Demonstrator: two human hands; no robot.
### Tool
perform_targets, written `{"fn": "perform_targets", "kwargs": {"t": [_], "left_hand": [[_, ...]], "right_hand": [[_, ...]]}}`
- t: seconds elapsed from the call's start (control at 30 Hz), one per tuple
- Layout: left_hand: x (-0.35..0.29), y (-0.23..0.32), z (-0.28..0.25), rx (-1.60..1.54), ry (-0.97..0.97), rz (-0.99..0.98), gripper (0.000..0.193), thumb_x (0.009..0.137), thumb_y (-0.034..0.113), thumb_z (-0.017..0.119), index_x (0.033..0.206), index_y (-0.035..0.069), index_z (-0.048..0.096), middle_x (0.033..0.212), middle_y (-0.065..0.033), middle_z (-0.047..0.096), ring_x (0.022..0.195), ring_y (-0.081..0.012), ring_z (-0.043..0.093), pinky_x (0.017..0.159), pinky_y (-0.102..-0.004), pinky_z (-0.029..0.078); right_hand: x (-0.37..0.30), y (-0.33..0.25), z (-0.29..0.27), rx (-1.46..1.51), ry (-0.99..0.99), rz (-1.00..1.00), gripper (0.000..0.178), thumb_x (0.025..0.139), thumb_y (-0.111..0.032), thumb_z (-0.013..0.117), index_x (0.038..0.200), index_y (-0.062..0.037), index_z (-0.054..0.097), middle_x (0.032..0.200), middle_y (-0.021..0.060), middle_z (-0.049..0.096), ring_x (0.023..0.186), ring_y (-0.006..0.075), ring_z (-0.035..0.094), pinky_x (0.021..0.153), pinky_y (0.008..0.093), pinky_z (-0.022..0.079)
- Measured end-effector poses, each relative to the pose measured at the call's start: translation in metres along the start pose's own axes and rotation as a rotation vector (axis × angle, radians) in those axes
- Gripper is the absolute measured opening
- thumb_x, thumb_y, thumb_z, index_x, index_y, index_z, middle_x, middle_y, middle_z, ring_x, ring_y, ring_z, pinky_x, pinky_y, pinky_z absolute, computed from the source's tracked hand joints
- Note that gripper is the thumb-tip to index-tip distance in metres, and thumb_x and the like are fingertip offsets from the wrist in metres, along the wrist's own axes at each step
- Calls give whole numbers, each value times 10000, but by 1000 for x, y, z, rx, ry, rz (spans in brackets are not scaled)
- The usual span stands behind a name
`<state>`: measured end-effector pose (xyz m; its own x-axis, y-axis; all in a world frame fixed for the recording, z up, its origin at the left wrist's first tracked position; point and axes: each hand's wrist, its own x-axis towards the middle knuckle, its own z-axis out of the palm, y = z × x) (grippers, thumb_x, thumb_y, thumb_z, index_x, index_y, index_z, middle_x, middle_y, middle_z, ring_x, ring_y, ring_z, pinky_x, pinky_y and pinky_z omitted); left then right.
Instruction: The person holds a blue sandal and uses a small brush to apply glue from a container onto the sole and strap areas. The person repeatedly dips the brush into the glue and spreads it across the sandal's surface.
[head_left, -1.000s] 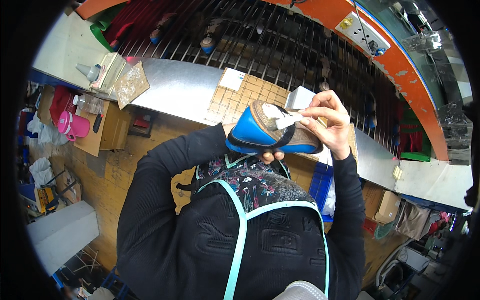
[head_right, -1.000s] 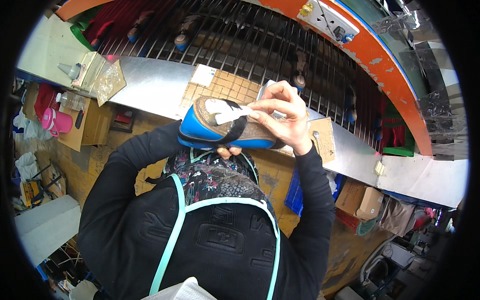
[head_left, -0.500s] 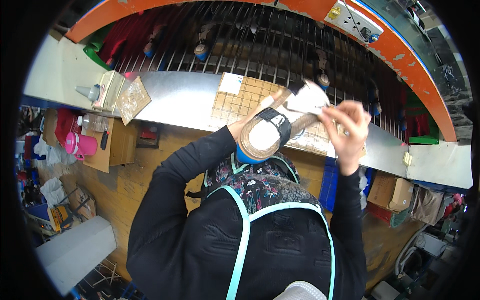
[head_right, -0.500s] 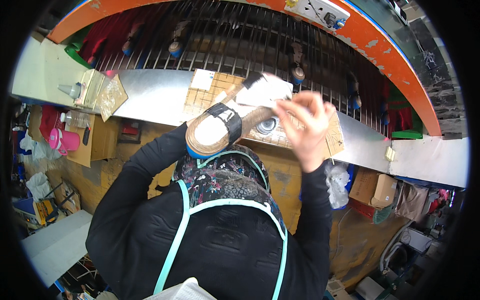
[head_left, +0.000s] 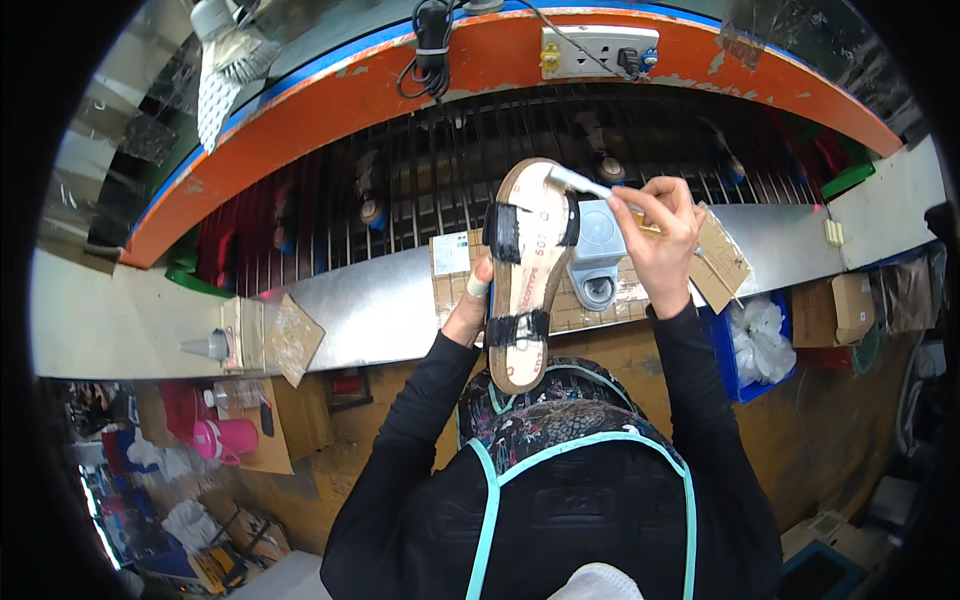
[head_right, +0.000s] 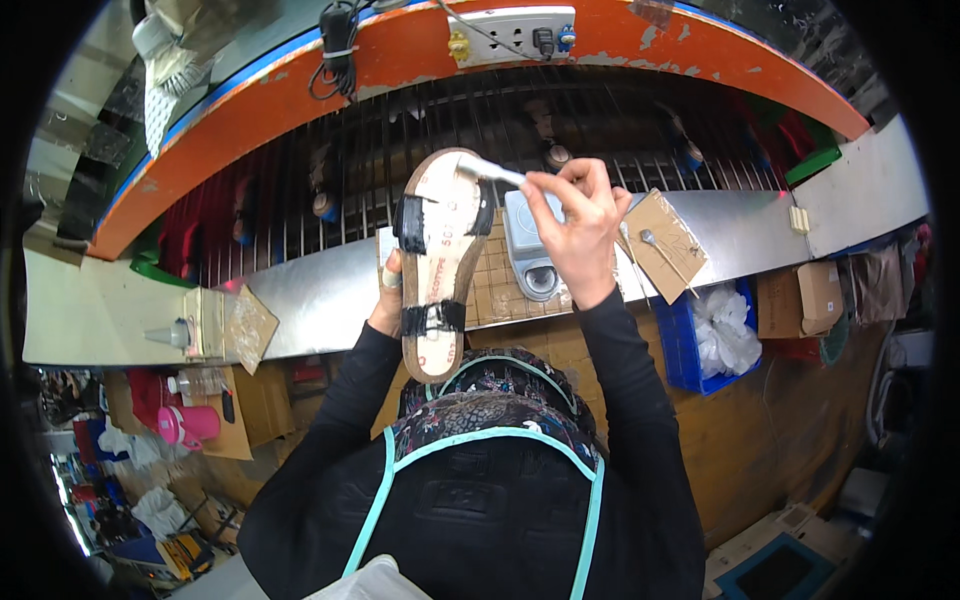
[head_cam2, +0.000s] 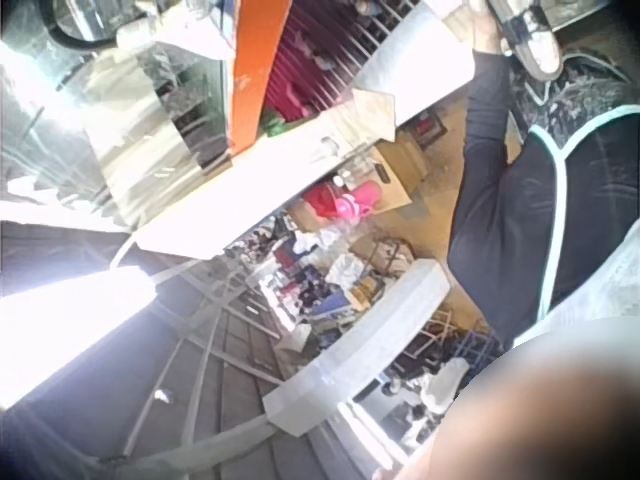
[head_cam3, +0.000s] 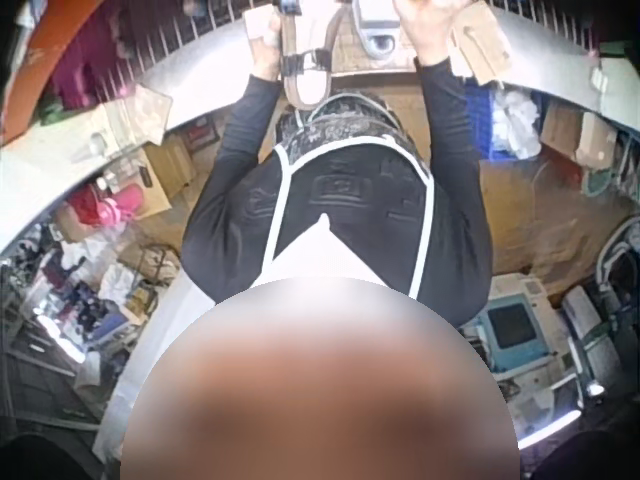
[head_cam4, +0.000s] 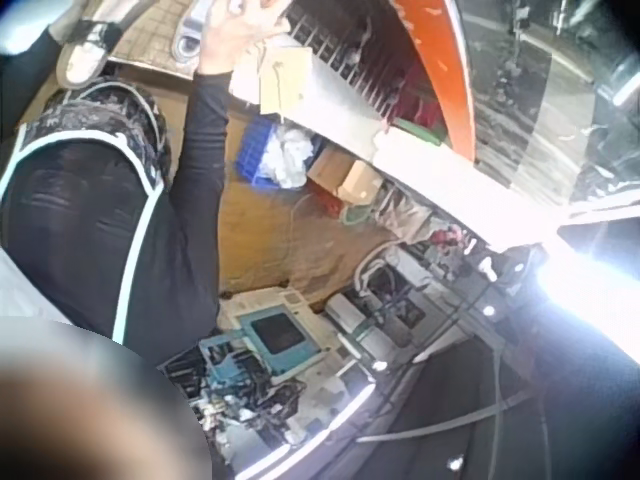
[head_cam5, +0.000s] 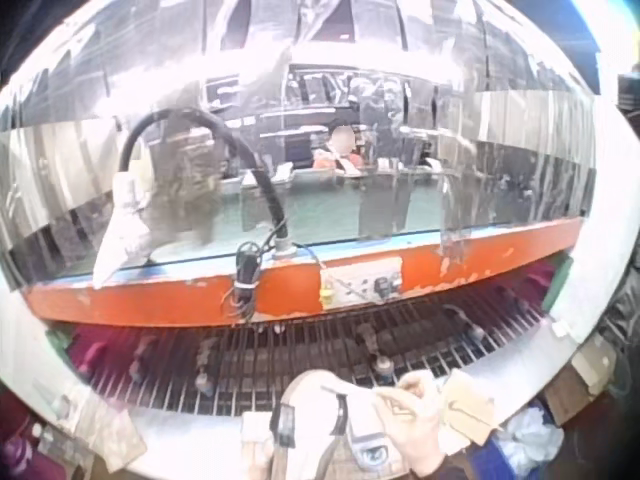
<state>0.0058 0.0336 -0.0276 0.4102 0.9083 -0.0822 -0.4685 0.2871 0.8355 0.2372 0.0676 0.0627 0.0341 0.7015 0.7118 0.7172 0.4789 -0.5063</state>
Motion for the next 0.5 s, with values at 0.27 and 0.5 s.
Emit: {"fn": "perform_targets", "kwargs": {"t": [0.27,0.5], "left_hand": [[-7,0,-13,-147,346,-56,835,893,712,388,1386,39,426,1264,-140,574,1056,-202,633,892,-329,544],[14,-2,-32,-315,643,267,807,895,713,408,1388,73,409,1268,-90,543,1127,-196,558,983,-347,464]], "right_hand": [[-53,0,20,550,-484,282,89,819,-179,742,875,-112,755,847,0,561,665,73,477,600,250,328],[-93,-24,63,922,-457,571,432,834,-256,760,1009,-24,440,889,60,529,830,160,541,742,291,461]]}}
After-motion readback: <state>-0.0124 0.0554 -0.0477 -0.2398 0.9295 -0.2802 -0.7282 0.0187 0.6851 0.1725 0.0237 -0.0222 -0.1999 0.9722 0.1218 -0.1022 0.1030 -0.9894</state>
